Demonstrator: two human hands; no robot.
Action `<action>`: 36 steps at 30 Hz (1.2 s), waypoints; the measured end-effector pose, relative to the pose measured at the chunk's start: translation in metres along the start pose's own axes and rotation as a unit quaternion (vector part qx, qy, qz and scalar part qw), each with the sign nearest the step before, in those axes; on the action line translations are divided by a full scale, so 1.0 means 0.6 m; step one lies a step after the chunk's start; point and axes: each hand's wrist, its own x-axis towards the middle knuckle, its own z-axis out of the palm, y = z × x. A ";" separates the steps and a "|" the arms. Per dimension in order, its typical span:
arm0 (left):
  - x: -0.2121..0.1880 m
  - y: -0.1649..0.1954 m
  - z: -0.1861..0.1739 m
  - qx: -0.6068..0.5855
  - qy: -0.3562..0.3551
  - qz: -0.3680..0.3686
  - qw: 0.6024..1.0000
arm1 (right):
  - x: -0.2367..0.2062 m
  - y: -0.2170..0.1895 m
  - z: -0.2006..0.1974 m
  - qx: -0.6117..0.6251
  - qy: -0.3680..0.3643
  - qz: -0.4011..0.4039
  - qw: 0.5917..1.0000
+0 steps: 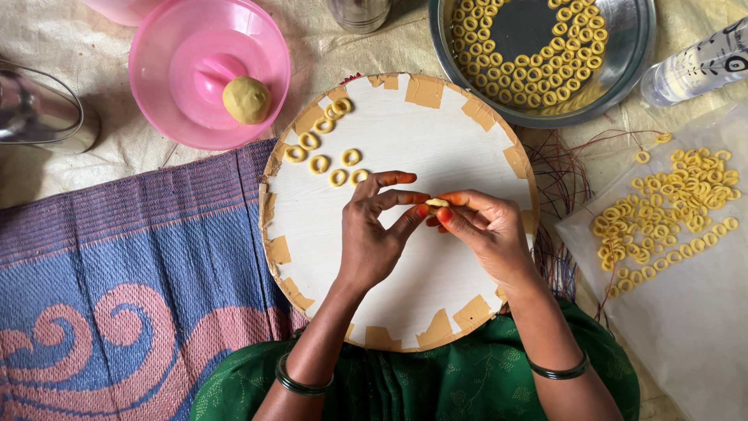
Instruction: The person rolls a small piece of yellow dough into a thin rope on a white circular board and then pinches the ends together to form small rings. They place the finished rings on the board and continue the process with additional pieces of dough.
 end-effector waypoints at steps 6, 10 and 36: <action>-0.002 -0.002 -0.003 0.017 -0.005 0.010 1.000 | -0.004 -0.003 0.009 -0.061 0.025 -0.088 0.994; -0.003 0.000 -0.003 0.018 -0.010 0.005 1.000 | -0.005 -0.008 0.011 -0.132 0.015 -0.145 0.980; 0.007 -0.039 -0.004 -0.171 -0.107 -0.102 0.974 | 0.001 -0.008 0.011 -0.137 -0.019 -0.173 0.975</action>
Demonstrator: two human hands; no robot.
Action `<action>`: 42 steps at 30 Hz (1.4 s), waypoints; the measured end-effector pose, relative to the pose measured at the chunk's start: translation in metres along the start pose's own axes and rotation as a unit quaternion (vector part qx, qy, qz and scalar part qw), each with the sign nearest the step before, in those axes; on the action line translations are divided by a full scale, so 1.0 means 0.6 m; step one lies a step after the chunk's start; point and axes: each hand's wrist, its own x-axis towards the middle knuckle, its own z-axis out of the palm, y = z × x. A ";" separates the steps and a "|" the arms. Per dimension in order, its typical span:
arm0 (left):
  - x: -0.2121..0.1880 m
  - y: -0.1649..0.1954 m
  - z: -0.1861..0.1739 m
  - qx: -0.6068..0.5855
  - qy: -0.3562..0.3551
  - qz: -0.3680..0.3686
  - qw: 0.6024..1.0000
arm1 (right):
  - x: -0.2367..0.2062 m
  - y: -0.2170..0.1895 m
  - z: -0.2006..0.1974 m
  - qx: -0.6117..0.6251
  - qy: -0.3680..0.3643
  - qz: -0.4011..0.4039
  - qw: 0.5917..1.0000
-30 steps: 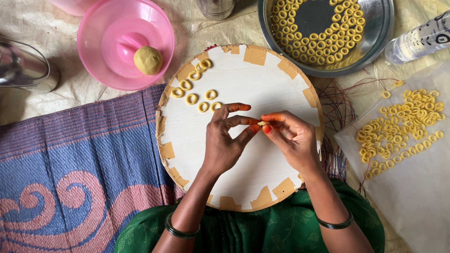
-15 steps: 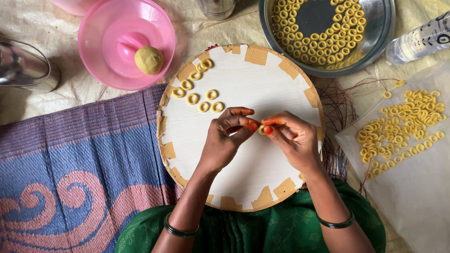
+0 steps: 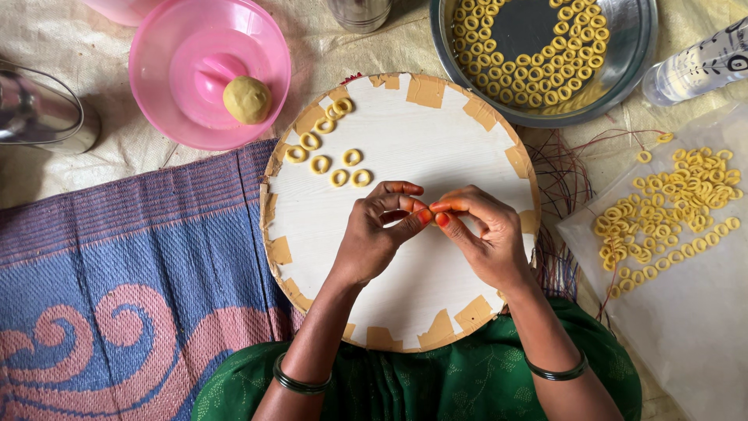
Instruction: The person rolls a small piece of yellow dough into a thin rope on a white circular board and then pinches the ends together to form small rings. They place the finished rings on the board and continue the process with additional pieces of dough.
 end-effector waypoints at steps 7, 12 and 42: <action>0.006 -0.012 0.001 -0.016 0.009 0.018 1.000 | 0.001 -0.001 0.007 0.001 0.010 0.023 1.000; 0.003 -0.007 0.001 -0.006 0.018 0.013 1.000 | -0.001 -0.001 0.010 0.007 0.044 0.035 0.998; -0.004 0.009 0.002 0.091 0.037 0.039 0.994 | 0.004 -0.034 0.007 -0.195 0.045 -0.057 0.978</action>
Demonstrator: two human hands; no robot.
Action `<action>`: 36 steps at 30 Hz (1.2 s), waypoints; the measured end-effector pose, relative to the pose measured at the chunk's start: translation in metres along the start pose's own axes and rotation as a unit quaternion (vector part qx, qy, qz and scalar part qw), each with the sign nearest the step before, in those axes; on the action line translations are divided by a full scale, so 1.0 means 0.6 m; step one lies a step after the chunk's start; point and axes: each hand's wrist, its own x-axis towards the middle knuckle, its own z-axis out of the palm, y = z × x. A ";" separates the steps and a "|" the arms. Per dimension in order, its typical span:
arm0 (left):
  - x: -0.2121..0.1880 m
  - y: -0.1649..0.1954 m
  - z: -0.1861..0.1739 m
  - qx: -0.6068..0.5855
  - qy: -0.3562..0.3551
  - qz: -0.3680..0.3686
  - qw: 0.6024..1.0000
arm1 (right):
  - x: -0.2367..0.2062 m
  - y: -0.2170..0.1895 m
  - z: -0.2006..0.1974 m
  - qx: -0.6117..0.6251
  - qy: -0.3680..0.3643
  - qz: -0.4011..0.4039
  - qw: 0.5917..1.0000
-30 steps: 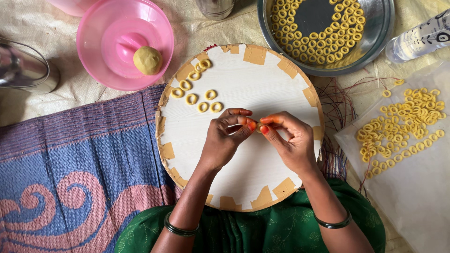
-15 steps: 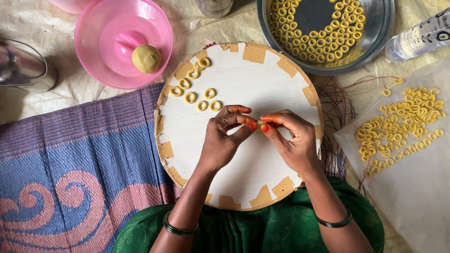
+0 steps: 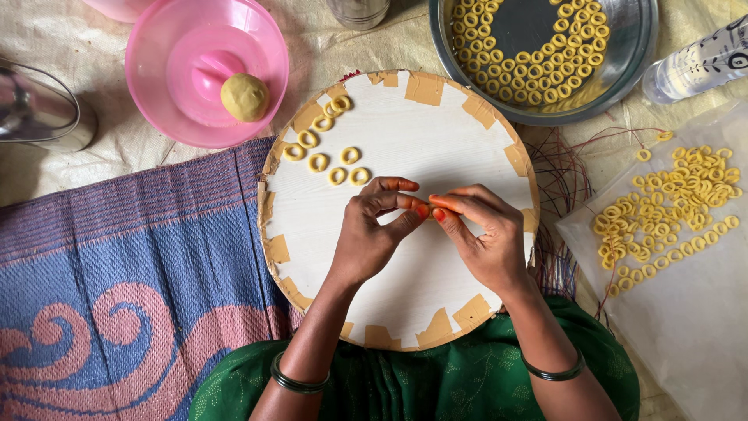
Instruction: The person rolls a small piece of yellow dough into a thin rope on a white circular board and then pinches the ends together to form small rings. They place the finished rings on the board and continue the process with additional pieces of dough.
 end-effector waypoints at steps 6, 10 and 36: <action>0.000 -0.004 0.000 -0.079 -0.029 -0.022 0.996 | 0.000 -0.005 0.001 -0.037 0.011 -0.052 0.998; -0.001 -0.010 -0.002 -0.114 -0.047 -0.020 0.992 | -0.003 0.001 0.001 -0.059 0.009 -0.068 0.996; 0.001 -0.016 -0.005 -0.148 -0.041 -0.046 0.987 | -0.014 0.021 0.010 -0.020 -0.001 -0.024 1.000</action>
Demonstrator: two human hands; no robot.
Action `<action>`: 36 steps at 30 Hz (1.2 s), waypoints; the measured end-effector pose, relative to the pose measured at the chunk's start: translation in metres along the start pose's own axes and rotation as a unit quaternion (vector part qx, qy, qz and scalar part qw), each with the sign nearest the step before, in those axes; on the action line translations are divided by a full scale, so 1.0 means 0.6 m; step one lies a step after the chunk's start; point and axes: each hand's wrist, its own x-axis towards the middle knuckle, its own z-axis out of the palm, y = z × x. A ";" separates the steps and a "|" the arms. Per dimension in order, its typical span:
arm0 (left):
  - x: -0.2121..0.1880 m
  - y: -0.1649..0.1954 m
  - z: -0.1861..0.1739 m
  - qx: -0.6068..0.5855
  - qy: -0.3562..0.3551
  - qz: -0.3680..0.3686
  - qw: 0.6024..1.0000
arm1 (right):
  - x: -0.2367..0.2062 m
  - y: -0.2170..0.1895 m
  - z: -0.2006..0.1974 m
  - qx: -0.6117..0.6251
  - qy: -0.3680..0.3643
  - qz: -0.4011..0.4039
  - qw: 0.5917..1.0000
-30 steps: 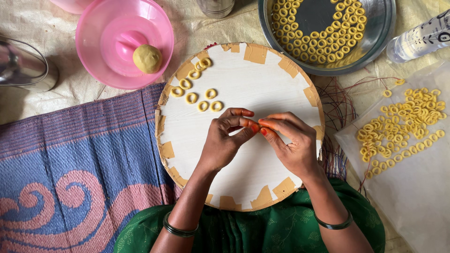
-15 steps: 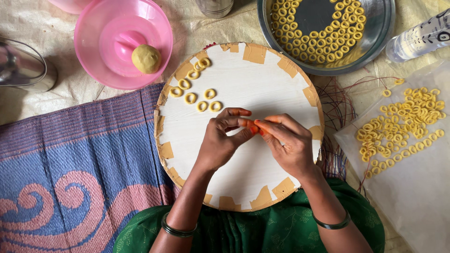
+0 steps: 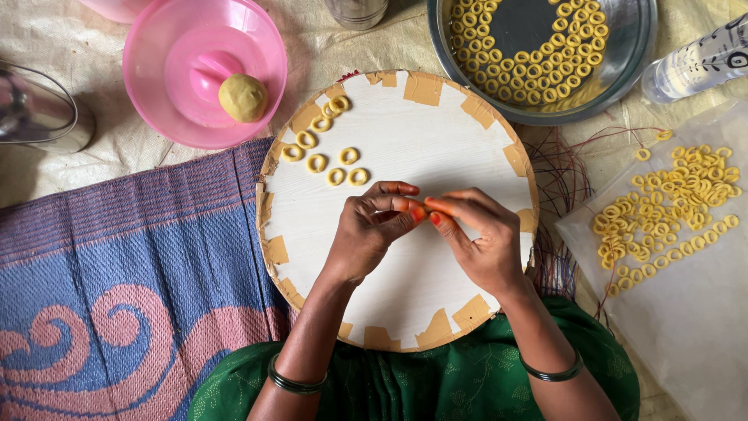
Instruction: The person rolls a small piece of yellow dough into a thin rope on a white circular board and then pinches the ends together to form small rings. They place the finished rings on the board and continue the process with additional pieces of dough.
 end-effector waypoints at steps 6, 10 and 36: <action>0.005 0.015 -0.007 0.061 0.099 -0.014 0.993 | 0.005 0.039 0.012 0.009 0.042 0.094 0.995; 0.008 0.023 -0.013 0.079 0.151 -0.016 0.985 | 0.011 0.044 0.016 0.110 0.043 0.105 0.987; 0.007 0.005 -0.166 -0.232 0.260 0.072 0.934 | 0.057 -0.010 0.082 -0.120 -0.090 0.129 0.980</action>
